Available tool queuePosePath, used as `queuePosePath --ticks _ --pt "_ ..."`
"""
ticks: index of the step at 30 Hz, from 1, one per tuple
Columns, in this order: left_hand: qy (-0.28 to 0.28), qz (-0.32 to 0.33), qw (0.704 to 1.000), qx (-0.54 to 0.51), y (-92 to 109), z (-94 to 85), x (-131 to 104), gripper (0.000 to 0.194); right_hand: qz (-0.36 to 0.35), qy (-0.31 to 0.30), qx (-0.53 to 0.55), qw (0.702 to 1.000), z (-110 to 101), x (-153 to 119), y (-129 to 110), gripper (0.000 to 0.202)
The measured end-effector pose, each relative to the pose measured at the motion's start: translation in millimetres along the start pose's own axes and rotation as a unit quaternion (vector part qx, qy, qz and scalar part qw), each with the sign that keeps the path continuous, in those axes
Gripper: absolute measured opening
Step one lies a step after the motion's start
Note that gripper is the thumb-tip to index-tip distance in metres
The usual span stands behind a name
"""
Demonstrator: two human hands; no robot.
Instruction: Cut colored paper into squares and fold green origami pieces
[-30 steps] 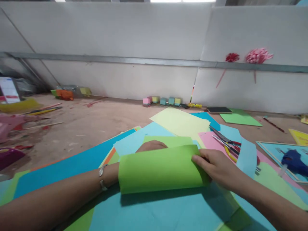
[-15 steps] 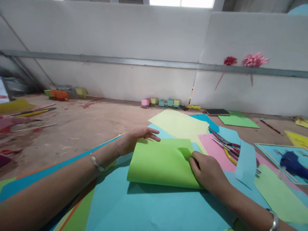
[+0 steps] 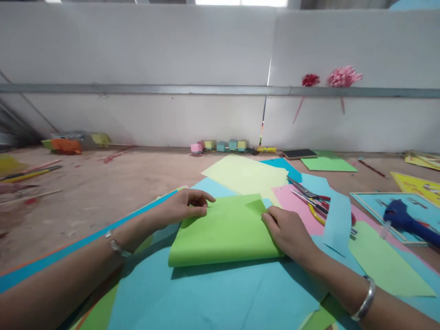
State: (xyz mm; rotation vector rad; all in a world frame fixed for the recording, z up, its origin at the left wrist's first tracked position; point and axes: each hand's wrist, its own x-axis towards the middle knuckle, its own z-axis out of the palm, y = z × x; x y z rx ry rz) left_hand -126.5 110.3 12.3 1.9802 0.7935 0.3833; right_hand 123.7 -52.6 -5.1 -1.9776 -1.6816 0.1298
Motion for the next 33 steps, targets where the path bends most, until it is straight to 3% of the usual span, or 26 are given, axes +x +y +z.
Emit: queuePosePath --ticks 3,7,13,19,24,28,33 --pt "0.041 -0.001 0.999 0.018 -2 -2.1 2 0.032 0.003 -0.01 -0.007 1.0 1 3 4 0.035" --pt "0.107 0.017 0.984 0.143 -1 -3.2 4 0.032 0.005 -0.015 -0.02 1.0 1 6 5 0.032" --pt "0.068 0.062 0.961 0.262 9 0.8 -2 0.057 0.01 -0.018 -0.018 1.0 1 8 4 0.031" --pt "0.032 0.062 0.909 0.41 -1 17.1 -7 0.075 0.012 0.031 0.011 0.999 0 -1 -1 0.032" --pt "0.054 0.085 0.89 0.445 0 21.8 -8 0.069 0.011 0.056 -0.019 0.998 -3 -8 -6 0.033" --pt "0.067 0.101 0.88 0.458 4 22.9 -8 0.065 0.022 0.02 -0.051 0.998 0 -4 -2 0.029" --pt "0.098 0.073 0.904 0.409 0 23.3 -5 0.066 0.055 -0.003 -0.048 0.997 2 0 0 0.019"
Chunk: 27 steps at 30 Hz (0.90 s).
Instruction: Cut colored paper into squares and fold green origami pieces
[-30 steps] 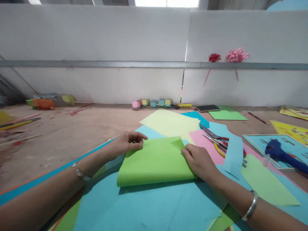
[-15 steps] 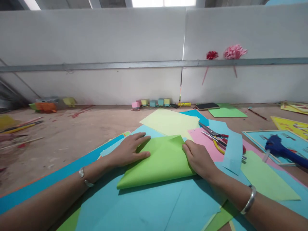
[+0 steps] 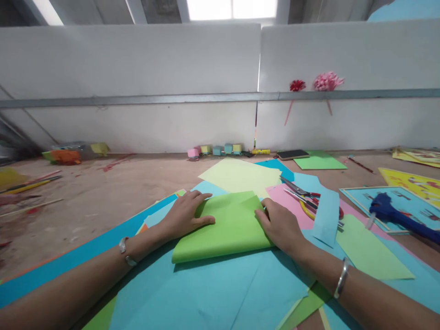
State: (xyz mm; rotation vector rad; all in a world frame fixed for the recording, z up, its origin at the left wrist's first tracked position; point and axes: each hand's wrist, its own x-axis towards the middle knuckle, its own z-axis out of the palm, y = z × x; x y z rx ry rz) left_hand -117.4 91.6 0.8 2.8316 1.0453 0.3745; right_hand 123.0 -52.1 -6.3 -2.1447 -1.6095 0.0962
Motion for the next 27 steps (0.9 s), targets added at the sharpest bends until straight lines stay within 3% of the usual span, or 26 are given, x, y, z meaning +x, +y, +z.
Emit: queuePosePath --ticks 3,6,8,13,16,21,27 --pt "0.053 -0.027 0.995 -0.079 -5 1.6 3 0.057 -0.044 0.028 0.044 0.998 -2 0 0 0.021" --pt "0.096 -0.03 0.973 -0.207 -10 2.2 6 0.023 -0.095 0.077 0.123 0.985 -1 0 1 0.021" --pt "0.092 -0.028 0.96 -0.263 -11 2.1 6 0.013 -0.1 0.104 0.175 0.974 0 1 3 0.02" --pt "0.083 -0.01 0.942 -0.326 -7 -0.7 3 0.02 -0.06 0.123 0.271 0.953 0 5 8 0.021" --pt "0.058 0.007 0.928 -0.367 -3 -3.7 -1 0.029 -0.041 0.093 0.315 0.944 -4 4 7 0.025" --pt "0.021 -0.007 0.913 -0.406 -3 -10.5 -4 0.039 -0.008 0.099 0.3 0.949 -8 1 3 0.028" --pt "-0.015 -0.031 0.928 -0.371 -3 -13.2 -3 0.036 -0.005 0.134 0.299 0.945 -3 4 6 0.024"
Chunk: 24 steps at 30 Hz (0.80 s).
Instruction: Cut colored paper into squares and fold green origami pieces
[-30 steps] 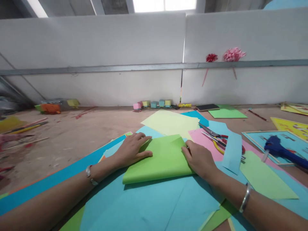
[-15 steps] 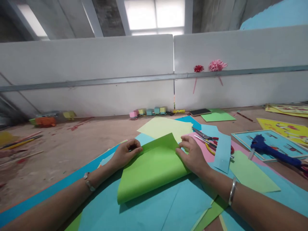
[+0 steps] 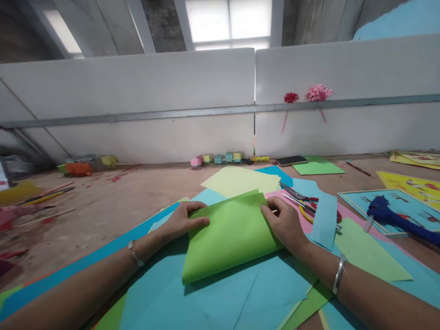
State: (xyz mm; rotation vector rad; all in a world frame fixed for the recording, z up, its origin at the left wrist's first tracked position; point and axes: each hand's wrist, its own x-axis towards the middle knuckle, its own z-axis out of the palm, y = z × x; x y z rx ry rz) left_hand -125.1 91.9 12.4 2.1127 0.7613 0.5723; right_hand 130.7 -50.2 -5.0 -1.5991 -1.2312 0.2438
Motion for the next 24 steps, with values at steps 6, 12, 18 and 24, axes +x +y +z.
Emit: queuePosePath --ticks 6,12,18,24 --pt "0.002 -0.035 0.999 -0.039 -5 5.0 2 0.034 0.029 -0.013 0.065 0.997 3 2 10 0.038" --pt "-0.011 -0.016 0.998 -0.056 -11 5.4 3 0.037 0.075 -0.051 0.064 0.994 -6 9 6 0.044" --pt "-0.015 0.003 0.999 -0.049 -12 5.4 4 0.031 0.12 -0.048 0.12 0.984 -9 13 0 0.051" --pt "-0.022 0.016 0.999 -0.043 -12 5.4 3 0.032 0.096 -0.073 0.077 0.99 -10 12 -7 0.044"
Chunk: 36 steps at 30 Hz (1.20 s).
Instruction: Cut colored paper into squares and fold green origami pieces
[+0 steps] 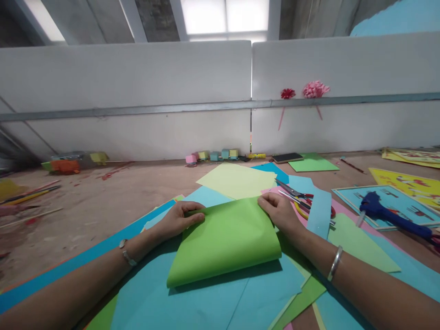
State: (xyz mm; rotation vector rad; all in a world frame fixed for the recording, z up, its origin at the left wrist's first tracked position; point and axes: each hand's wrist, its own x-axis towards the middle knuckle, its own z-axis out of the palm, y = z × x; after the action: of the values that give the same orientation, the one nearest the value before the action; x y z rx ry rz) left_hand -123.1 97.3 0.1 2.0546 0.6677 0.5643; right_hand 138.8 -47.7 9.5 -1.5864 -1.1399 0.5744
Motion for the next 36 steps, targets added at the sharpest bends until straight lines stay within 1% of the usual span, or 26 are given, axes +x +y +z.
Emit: queuePosePath --ticks 5,14,21,28,32,36 --pt "0.009 0.014 1.0 0.001 1.5 -0.3 -0.2 0.035 -0.034 0.02 -0.035 0.999 0.6 -1.0 0.5 0.035" --pt "0.037 0.039 0.999 0.002 1.5 -3.6 1.1 0.026 -0.035 0.021 -0.032 0.999 0.4 -0.8 3.6 0.032" --pt "0.021 0.009 0.998 -0.062 2.7 -4.0 0.8 0.029 -0.028 0.029 -0.023 0.999 0.9 -0.2 4.6 0.033" --pt "0.022 -0.013 0.997 -0.074 3.3 -2.3 -0.2 0.031 -0.03 0.034 -0.017 0.999 -0.2 0.9 8.4 0.035" --pt "0.051 -0.026 0.996 -0.07 1.2 -2.7 0.0 0.027 -0.019 0.044 -0.004 0.999 -0.5 1.7 8.4 0.036" --pt "0.095 0.004 0.995 0.003 0.5 -5.0 1.4 0.026 0.002 0.043 0.03 0.999 -0.1 1.6 8.3 0.036"
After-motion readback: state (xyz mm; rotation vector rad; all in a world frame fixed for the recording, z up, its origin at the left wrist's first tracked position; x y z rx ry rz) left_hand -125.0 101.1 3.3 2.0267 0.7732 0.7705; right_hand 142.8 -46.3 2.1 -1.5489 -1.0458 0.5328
